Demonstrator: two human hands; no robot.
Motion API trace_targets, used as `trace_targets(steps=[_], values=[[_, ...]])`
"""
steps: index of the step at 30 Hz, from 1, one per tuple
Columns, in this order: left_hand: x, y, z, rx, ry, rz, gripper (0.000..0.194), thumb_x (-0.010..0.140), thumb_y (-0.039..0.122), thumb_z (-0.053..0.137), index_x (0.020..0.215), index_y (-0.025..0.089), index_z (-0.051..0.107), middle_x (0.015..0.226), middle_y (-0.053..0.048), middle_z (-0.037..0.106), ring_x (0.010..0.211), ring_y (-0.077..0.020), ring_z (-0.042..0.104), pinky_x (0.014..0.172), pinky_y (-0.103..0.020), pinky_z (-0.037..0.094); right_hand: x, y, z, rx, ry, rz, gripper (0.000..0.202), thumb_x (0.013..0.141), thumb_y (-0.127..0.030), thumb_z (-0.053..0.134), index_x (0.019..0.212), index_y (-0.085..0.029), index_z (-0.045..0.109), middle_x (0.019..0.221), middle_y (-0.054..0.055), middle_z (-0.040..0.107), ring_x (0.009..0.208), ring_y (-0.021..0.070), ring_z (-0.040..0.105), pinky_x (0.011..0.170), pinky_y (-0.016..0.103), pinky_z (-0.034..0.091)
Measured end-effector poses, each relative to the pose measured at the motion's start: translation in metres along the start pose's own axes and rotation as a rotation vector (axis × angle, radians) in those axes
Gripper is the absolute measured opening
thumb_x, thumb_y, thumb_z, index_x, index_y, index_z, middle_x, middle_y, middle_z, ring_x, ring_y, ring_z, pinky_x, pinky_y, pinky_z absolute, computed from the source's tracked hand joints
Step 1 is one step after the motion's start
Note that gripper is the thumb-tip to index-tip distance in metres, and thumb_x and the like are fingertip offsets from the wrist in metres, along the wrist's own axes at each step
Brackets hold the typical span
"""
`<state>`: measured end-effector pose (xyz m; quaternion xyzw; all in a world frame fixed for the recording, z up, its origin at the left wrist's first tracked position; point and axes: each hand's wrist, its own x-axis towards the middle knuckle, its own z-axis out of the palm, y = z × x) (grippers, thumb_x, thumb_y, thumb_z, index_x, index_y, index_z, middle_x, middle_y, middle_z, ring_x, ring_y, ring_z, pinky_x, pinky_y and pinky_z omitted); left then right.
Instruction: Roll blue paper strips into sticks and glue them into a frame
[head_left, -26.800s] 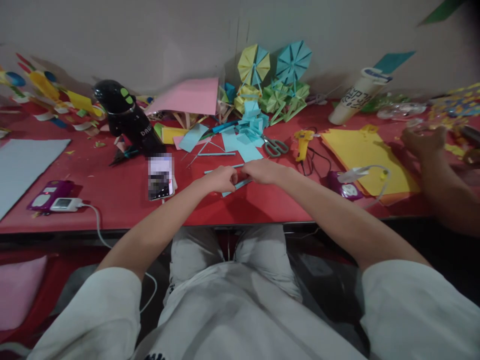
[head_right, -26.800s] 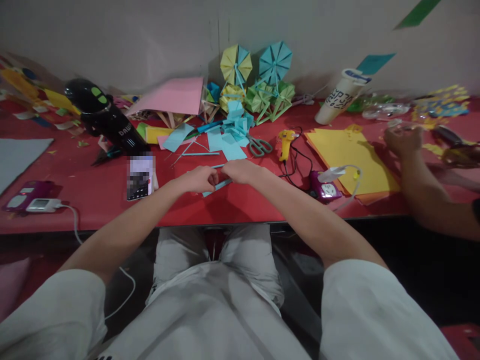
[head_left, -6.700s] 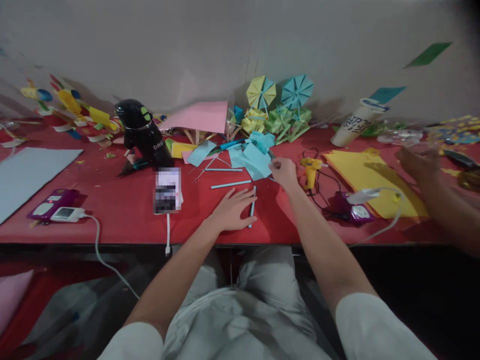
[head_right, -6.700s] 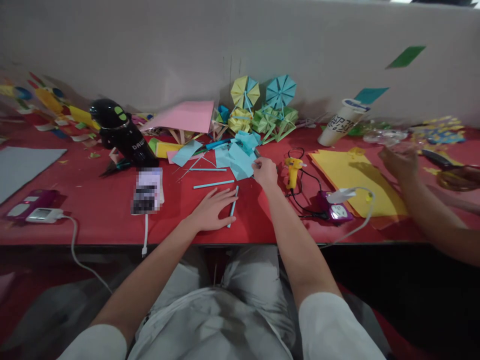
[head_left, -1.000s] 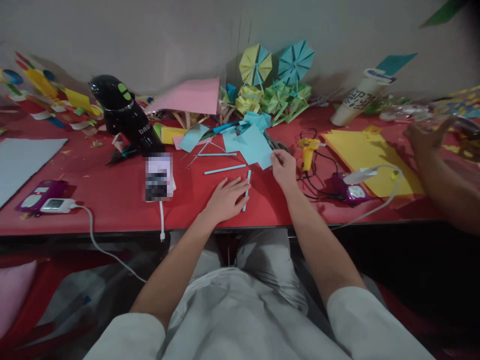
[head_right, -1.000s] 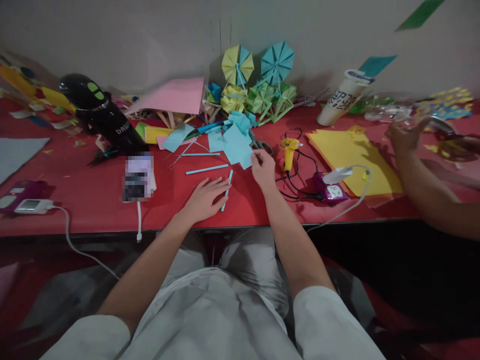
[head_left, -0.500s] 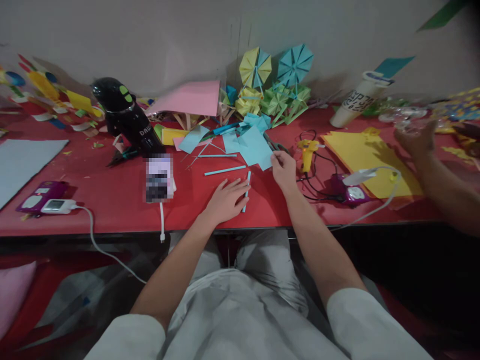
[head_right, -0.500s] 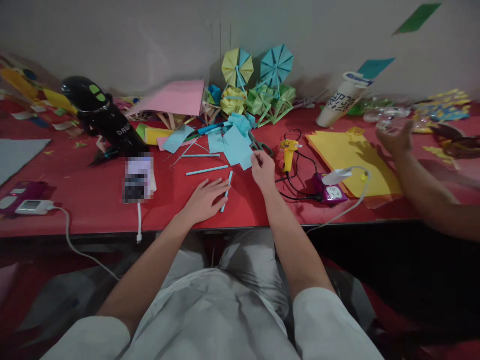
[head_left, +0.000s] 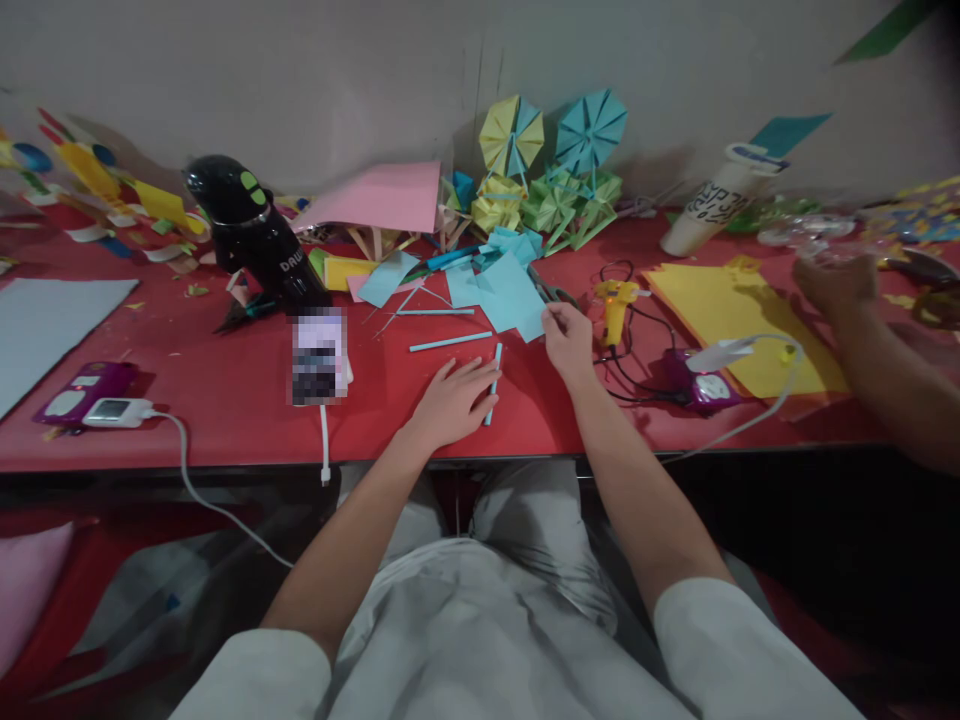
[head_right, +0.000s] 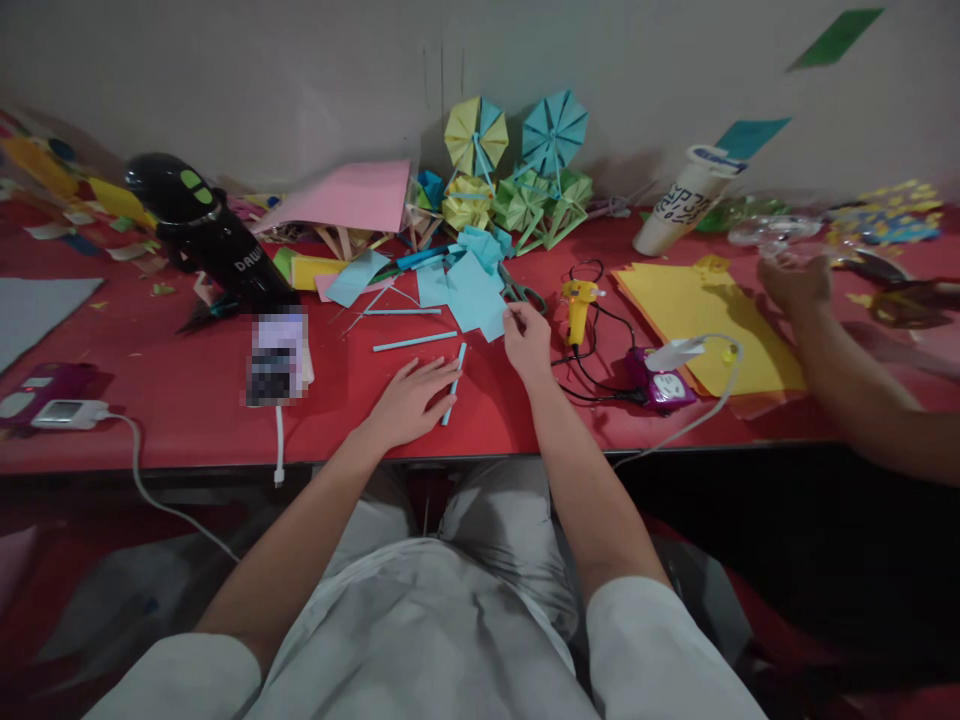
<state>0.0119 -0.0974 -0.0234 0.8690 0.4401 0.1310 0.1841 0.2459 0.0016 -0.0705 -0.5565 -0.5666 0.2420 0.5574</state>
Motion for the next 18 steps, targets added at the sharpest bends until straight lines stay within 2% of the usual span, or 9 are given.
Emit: trace_targets(steps=[18], values=[[-0.0001,0.0007,0.0001,-0.008,0.001,-0.004,0.046,0.101,0.032,0.043,0.144,0.022,0.054,0.158,-0.003,0.046,0.151,-0.0205,0.036,0.127,-0.047,0.02,0.0005,0.0013,0.0004,0.026,0.003,-0.02,0.027,0.085,-0.047,0.06,0.089,-0.021,0.063,0.069,0.0,0.057,0.06,0.0148,0.05,0.058,0.031,0.048]])
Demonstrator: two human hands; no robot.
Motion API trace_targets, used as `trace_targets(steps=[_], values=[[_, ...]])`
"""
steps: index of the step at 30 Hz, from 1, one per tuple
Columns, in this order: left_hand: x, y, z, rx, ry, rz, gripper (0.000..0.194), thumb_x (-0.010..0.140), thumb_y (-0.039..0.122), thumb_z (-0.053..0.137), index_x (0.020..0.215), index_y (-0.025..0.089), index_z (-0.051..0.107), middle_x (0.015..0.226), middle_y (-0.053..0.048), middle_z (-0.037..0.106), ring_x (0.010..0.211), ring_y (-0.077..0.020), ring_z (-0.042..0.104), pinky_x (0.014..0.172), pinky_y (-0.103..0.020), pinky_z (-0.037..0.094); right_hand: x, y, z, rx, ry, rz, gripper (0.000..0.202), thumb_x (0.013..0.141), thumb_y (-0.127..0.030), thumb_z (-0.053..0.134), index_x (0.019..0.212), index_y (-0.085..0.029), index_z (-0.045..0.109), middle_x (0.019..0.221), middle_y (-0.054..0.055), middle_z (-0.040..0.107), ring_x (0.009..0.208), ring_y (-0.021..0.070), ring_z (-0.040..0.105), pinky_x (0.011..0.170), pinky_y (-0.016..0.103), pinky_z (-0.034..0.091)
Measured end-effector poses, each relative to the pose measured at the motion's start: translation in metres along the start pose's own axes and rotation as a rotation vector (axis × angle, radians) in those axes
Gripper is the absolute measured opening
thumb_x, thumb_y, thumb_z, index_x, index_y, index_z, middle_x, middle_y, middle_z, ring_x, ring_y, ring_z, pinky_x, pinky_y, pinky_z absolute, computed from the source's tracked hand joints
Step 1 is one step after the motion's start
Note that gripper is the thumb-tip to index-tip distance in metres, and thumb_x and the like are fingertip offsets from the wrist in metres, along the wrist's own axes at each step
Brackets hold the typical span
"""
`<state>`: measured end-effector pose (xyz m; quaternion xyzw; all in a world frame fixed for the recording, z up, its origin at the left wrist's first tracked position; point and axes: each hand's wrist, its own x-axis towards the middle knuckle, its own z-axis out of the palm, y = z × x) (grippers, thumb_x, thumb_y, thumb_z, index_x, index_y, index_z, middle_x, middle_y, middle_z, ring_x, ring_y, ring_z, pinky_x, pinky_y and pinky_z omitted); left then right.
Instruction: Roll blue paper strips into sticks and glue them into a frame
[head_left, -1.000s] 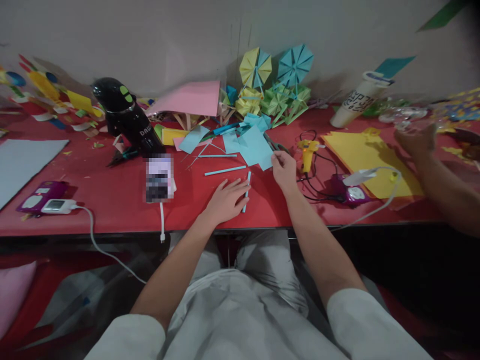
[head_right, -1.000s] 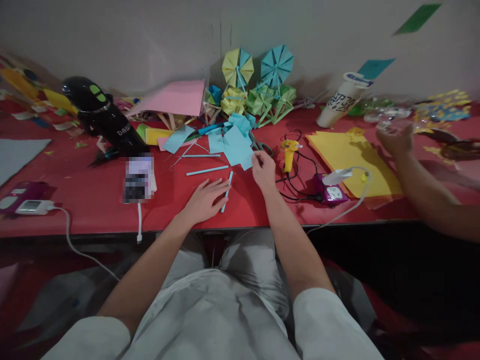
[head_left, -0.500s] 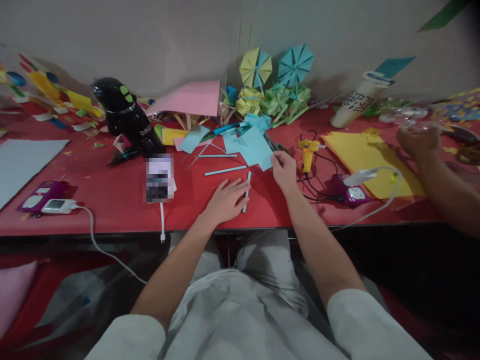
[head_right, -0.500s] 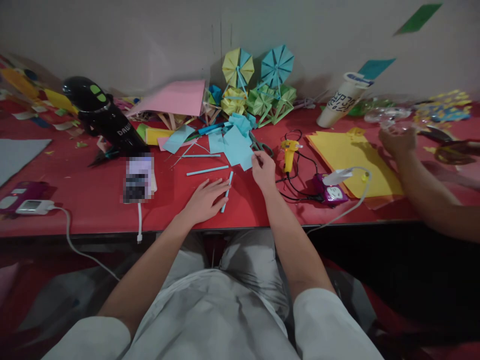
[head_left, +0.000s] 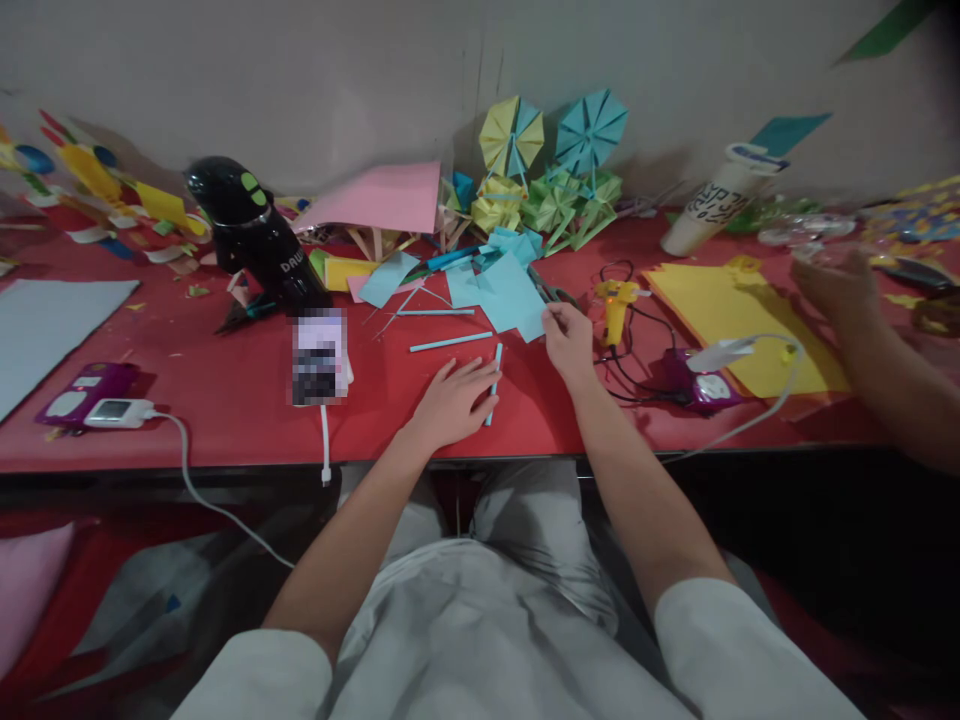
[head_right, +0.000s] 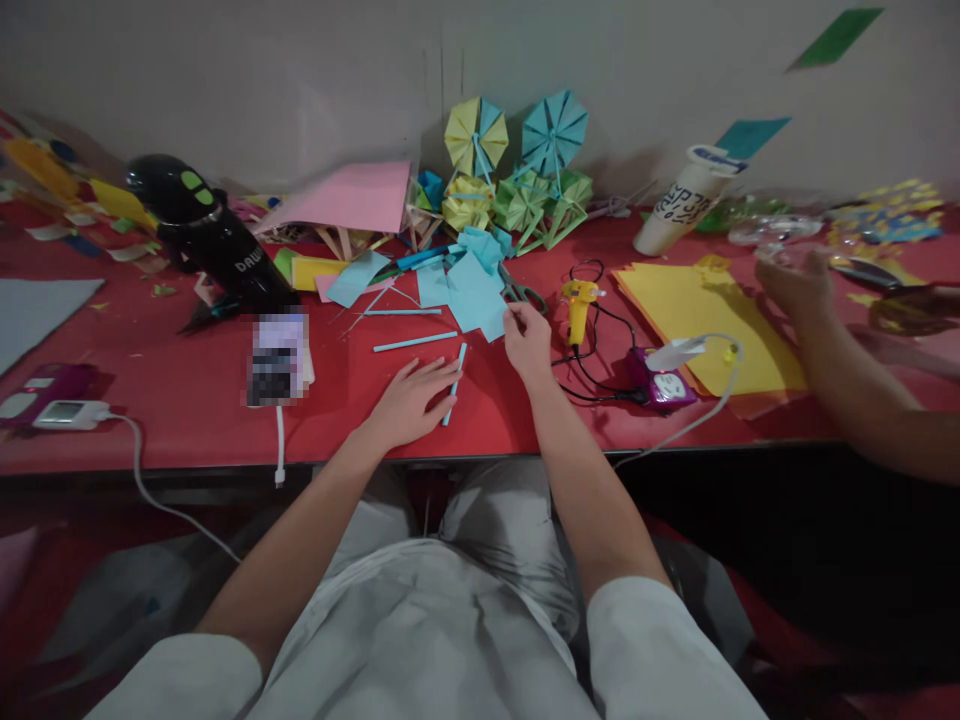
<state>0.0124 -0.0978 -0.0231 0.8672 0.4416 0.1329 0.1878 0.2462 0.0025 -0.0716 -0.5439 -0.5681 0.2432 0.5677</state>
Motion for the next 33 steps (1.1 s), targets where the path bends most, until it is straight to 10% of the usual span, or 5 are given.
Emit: trace_targets(steps=[15,22,29,33], values=[[0.002,-0.001,0.002,-0.039,0.058,0.009,0.041,0.097,0.03,0.051,0.136,0.025,0.062,0.152,-0.004,0.053,0.147,-0.0231,0.042,0.126,-0.05,0.022,-0.001,-0.002,0.001,-0.008,0.004,0.005,0.028,0.086,-0.048,0.059,0.091,-0.021,0.064,0.069,0.0,0.055,0.059,0.0151,0.05,0.058,0.031,0.048],[0.01,-0.005,-0.002,-0.127,0.237,0.057,0.026,0.095,0.026,0.055,0.115,0.022,0.07,0.13,-0.008,0.071,0.124,-0.0255,0.063,0.112,-0.049,0.043,-0.001,-0.006,0.0,-0.013,0.004,-0.003,0.027,0.085,-0.047,0.059,0.089,-0.021,0.063,0.069,0.0,0.056,0.062,0.0154,0.052,0.059,0.03,0.046],[0.059,-0.054,-0.019,-0.45,0.65,-0.069,0.036,0.088,0.025,0.065,0.122,0.018,0.06,0.126,-0.014,0.065,0.11,-0.0241,0.066,0.097,-0.042,0.054,-0.002,-0.023,-0.001,0.065,-0.09,-0.009,0.034,0.083,-0.055,0.063,0.082,-0.021,0.059,0.062,-0.003,0.049,0.057,0.0129,0.046,0.054,0.027,0.041],[0.079,-0.085,-0.021,-0.777,0.679,-0.173,0.053,0.083,0.042,0.074,0.128,0.023,0.054,0.138,-0.015,0.059,0.112,-0.0245,0.066,0.095,-0.041,0.055,-0.005,-0.032,0.0,0.214,-0.188,0.108,0.043,0.077,-0.064,0.069,0.081,-0.022,0.06,0.059,-0.005,0.049,0.05,0.0113,0.044,0.046,0.026,0.04]])
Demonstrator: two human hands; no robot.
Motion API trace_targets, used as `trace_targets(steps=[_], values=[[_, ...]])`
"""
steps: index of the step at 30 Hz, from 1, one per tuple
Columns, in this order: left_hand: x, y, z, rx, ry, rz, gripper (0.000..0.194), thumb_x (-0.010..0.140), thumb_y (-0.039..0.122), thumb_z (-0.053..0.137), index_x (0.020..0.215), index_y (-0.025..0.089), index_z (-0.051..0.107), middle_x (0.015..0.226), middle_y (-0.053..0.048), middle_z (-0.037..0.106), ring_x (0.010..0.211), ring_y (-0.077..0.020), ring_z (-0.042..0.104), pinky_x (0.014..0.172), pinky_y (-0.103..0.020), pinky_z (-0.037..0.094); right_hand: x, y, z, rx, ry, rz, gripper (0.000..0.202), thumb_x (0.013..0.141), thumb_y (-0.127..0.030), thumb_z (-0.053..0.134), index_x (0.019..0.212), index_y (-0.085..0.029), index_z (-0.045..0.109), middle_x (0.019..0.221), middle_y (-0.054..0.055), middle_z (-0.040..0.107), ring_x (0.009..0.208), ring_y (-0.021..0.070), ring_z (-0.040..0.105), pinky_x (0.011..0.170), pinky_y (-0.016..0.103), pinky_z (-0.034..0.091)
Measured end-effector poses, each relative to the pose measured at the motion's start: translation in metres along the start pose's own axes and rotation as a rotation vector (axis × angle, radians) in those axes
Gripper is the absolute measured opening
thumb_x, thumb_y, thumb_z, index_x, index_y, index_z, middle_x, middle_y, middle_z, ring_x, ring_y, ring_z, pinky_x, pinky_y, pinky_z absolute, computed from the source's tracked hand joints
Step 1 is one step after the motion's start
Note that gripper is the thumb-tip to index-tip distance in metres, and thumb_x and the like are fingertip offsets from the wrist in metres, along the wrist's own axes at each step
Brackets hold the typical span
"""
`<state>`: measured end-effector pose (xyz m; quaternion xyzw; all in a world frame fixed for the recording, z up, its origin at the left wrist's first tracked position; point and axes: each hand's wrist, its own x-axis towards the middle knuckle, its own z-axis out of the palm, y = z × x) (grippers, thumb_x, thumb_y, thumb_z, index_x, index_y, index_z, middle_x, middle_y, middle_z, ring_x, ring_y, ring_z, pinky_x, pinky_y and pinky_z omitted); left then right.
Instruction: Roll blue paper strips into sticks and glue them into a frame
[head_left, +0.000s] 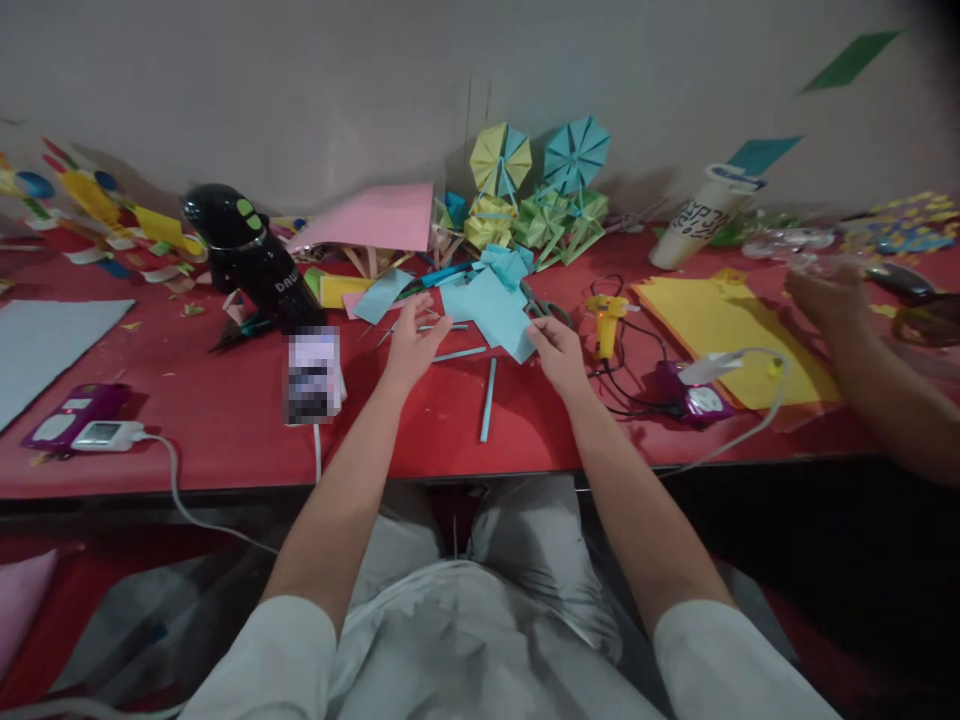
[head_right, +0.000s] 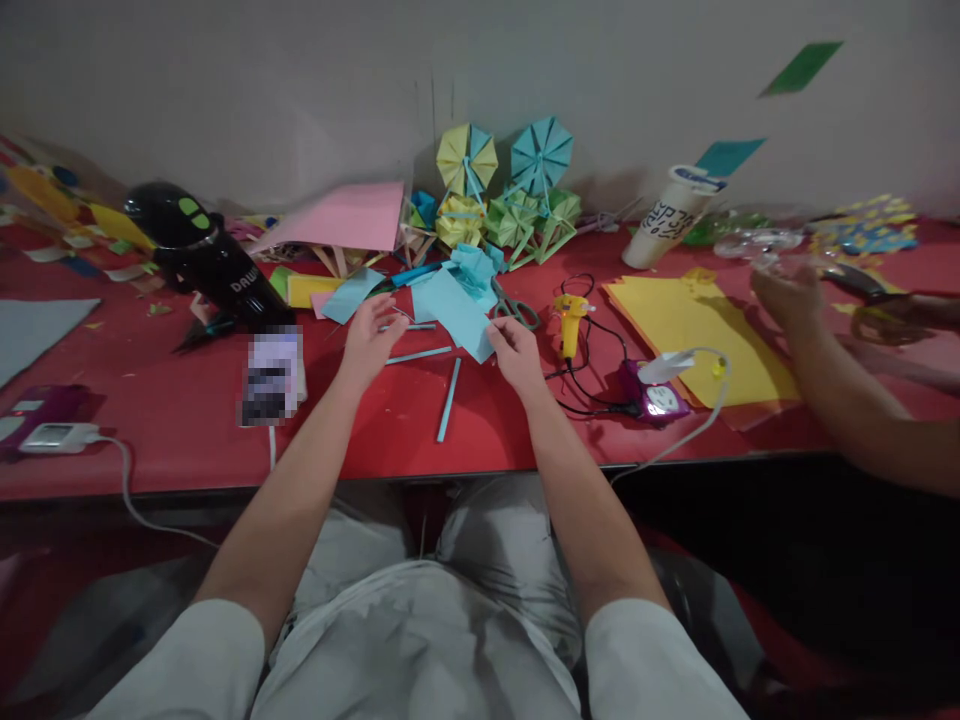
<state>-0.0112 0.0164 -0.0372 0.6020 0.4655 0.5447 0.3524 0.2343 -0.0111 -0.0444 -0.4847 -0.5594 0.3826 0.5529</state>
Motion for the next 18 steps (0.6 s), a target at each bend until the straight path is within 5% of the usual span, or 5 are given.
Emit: trace_targets(steps=[7,12,18], values=[[-0.008,0.007,-0.008,-0.252,-0.146,-0.234,0.059,0.081,0.066,0.068,0.117,0.02,0.064,0.104,-0.008,0.072,0.091,-0.0207,0.071,0.078,-0.033,0.059,-0.004,-0.003,0.0,0.097,-0.137,0.147,0.041,0.068,-0.057,0.08,0.09,-0.023,0.074,0.064,-0.002,0.06,0.052,0.0122,0.05,0.048,0.027,0.042],[-0.019,0.018,-0.013,-0.18,-0.234,-0.204,0.048,0.068,0.051,0.084,0.099,0.016,0.074,0.078,-0.004,0.071,0.076,-0.0178,0.067,0.071,-0.03,0.055,-0.008,-0.01,0.001,0.048,-0.254,0.121,0.038,0.066,-0.055,0.082,0.085,-0.021,0.078,0.076,0.002,0.071,0.067,0.0166,0.061,0.061,0.03,0.049],[-0.024,0.02,-0.013,-0.076,-0.191,-0.119,0.028,0.075,0.037,0.076,0.094,0.016,0.078,0.066,0.0,0.065,0.063,-0.0139,0.058,0.063,-0.028,0.05,-0.01,-0.012,0.003,-0.004,-0.21,0.096,0.04,0.068,-0.056,0.082,0.088,-0.022,0.079,0.07,0.0,0.067,0.062,0.0148,0.056,0.058,0.029,0.046]])
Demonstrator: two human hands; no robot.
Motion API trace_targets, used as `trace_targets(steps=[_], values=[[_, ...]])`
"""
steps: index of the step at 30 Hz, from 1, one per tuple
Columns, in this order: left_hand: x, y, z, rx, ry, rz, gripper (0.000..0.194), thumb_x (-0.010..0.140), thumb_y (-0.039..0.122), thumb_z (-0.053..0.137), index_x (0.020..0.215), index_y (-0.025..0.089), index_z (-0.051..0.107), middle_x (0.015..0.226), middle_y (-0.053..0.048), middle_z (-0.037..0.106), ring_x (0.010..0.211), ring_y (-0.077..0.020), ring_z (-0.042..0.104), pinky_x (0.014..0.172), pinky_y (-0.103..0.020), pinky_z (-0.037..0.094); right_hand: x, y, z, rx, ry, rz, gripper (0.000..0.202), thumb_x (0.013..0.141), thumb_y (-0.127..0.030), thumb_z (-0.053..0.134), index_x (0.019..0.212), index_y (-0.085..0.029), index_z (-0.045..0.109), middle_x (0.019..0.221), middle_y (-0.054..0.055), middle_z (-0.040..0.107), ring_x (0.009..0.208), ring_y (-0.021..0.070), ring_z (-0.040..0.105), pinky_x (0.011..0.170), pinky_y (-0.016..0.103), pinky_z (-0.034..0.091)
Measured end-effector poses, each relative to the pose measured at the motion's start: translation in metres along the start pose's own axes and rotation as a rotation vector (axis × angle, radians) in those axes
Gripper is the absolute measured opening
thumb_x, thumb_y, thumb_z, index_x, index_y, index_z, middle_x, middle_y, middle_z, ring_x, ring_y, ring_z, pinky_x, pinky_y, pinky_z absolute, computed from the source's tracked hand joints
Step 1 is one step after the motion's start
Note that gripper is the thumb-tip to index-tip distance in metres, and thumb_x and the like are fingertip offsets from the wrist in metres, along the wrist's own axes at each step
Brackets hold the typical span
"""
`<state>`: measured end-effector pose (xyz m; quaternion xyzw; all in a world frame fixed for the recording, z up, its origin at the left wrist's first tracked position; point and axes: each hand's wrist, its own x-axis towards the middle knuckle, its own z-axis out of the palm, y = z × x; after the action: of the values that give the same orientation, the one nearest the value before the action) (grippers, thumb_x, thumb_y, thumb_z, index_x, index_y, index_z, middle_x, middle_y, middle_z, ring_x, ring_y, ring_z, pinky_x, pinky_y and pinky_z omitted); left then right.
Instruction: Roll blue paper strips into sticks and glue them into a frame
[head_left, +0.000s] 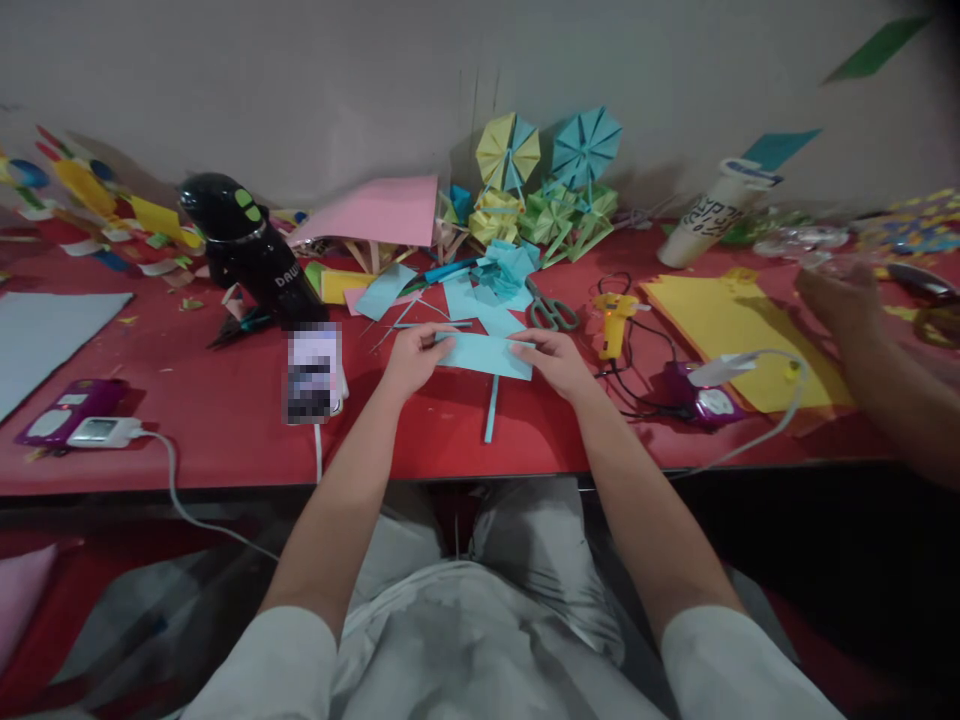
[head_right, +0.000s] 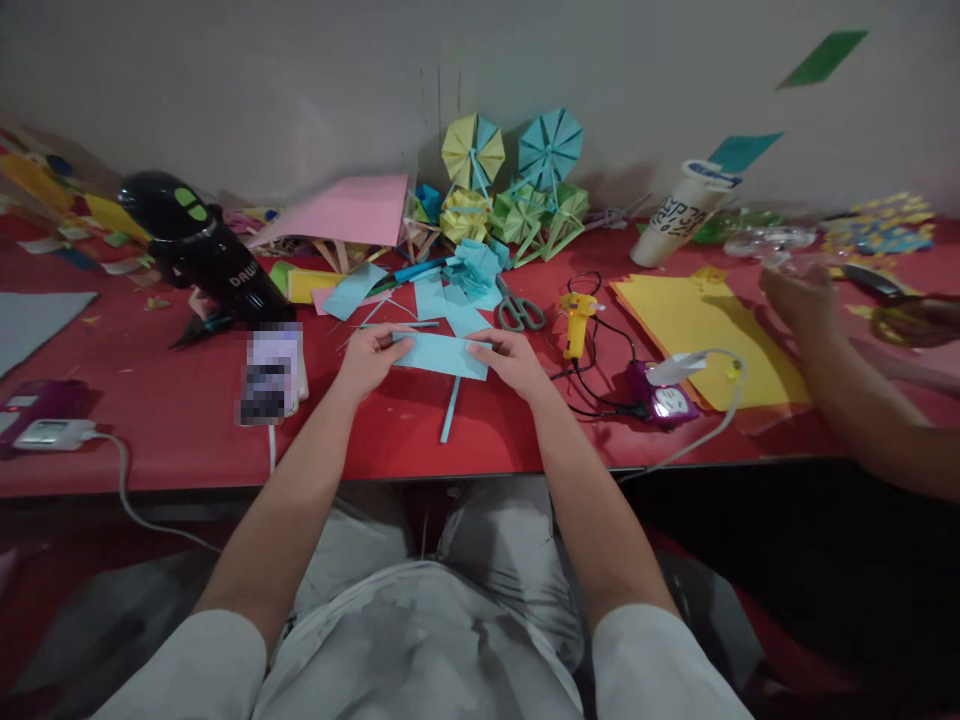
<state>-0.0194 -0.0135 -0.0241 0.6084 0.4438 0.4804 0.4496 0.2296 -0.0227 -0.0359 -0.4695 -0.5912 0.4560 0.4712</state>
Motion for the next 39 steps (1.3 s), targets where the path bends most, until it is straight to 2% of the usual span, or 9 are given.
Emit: trace_targets(steps=[4,10,12,15,17,22,26,30,39], values=[[-0.0002,0.0012,0.0004,0.042,-0.002,0.016,0.026,0.077,0.035,0.072,0.094,0.017,0.08,0.065,0.0,0.065,0.06,-0.013,0.054,0.06,-0.027,0.046,0.0005,0.0025,0.0003,-0.031,-0.003,0.002,0.043,0.07,-0.058,0.08,0.092,-0.021,0.08,0.065,0.0,0.065,0.06,0.0146,0.054,0.054,0.028,0.044],[0.0003,0.0016,0.0008,-0.042,-0.029,-0.028,0.022,0.072,0.032,0.073,0.089,0.019,0.081,0.085,-0.003,0.076,0.074,-0.0169,0.063,0.07,-0.029,0.05,0.001,0.0039,0.0008,-0.002,-0.006,-0.002,0.038,0.069,-0.051,0.081,0.093,-0.022,0.082,0.066,0.0,0.066,0.057,0.0122,0.05,0.054,0.027,0.04],[0.0,0.0017,0.0018,-0.091,-0.029,-0.062,0.023,0.072,0.036,0.075,0.085,0.019,0.08,0.085,-0.004,0.076,0.077,-0.018,0.065,0.072,-0.029,0.051,0.0011,0.0036,0.0012,-0.006,-0.009,-0.028,0.035,0.068,-0.049,0.082,0.091,-0.023,0.082,0.073,0.001,0.07,0.062,0.0132,0.054,0.058,0.028,0.043],[-0.0002,0.0011,0.0034,-0.146,-0.029,-0.128,0.034,0.077,0.05,0.074,0.084,0.018,0.08,0.081,-0.005,0.076,0.079,-0.0197,0.067,0.073,-0.031,0.052,0.0011,0.0028,0.0017,-0.022,-0.022,-0.055,0.031,0.069,-0.047,0.081,0.089,-0.024,0.083,0.083,0.003,0.075,0.071,0.0163,0.061,0.065,0.03,0.048],[-0.0002,0.0,0.0037,-0.128,-0.032,-0.147,0.038,0.077,0.054,0.073,0.084,0.018,0.081,0.081,-0.006,0.076,0.08,-0.0207,0.068,0.074,-0.032,0.052,0.001,0.0021,0.0018,-0.027,-0.023,-0.061,0.03,0.07,-0.047,0.08,0.089,-0.024,0.083,0.087,0.004,0.077,0.077,0.0189,0.065,0.07,0.032,0.051],[-0.0002,-0.0013,0.0021,-0.001,-0.057,-0.073,0.029,0.074,0.045,0.078,0.087,0.019,0.081,0.094,-0.007,0.079,0.09,-0.0214,0.068,0.082,-0.033,0.052,-0.0002,-0.0007,0.0025,0.0,-0.033,-0.048,0.033,0.068,-0.05,0.081,0.09,-0.025,0.082,0.092,0.004,0.078,0.084,0.0208,0.067,0.076,0.034,0.052],[-0.0008,-0.0004,0.0013,0.059,-0.078,-0.02,0.027,0.076,0.042,0.076,0.09,0.019,0.08,0.095,-0.007,0.079,0.086,-0.0204,0.068,0.079,-0.033,0.052,-0.0004,-0.0026,0.0049,0.035,-0.042,-0.035,0.035,0.072,-0.055,0.079,0.086,-0.023,0.081,0.086,0.004,0.076,0.079,0.0193,0.065,0.074,0.033,0.051],[-0.0008,-0.001,0.0015,0.09,-0.113,0.013,0.025,0.077,0.04,0.074,0.091,0.02,0.08,0.096,-0.007,0.079,0.088,-0.0214,0.069,0.079,-0.033,0.053,0.0015,-0.0031,0.0068,-0.052,0.001,-0.033,0.038,0.07,-0.059,0.079,0.079,-0.022,0.077,0.078,0.003,0.072,0.073,0.0176,0.062,0.068,0.032,0.05],[-0.0031,0.0028,0.0031,0.119,-0.132,0.036,0.028,0.079,0.043,0.074,0.092,0.019,0.08,0.096,-0.007,0.078,0.086,-0.0209,0.069,0.077,-0.031,0.053,0.0003,-0.0033,0.0068,-0.097,-0.032,-0.046,0.035,0.071,-0.054,0.079,0.086,-0.022,0.079,0.084,0.004,0.075,0.079,0.0202,0.066,0.07,0.032,0.052]])
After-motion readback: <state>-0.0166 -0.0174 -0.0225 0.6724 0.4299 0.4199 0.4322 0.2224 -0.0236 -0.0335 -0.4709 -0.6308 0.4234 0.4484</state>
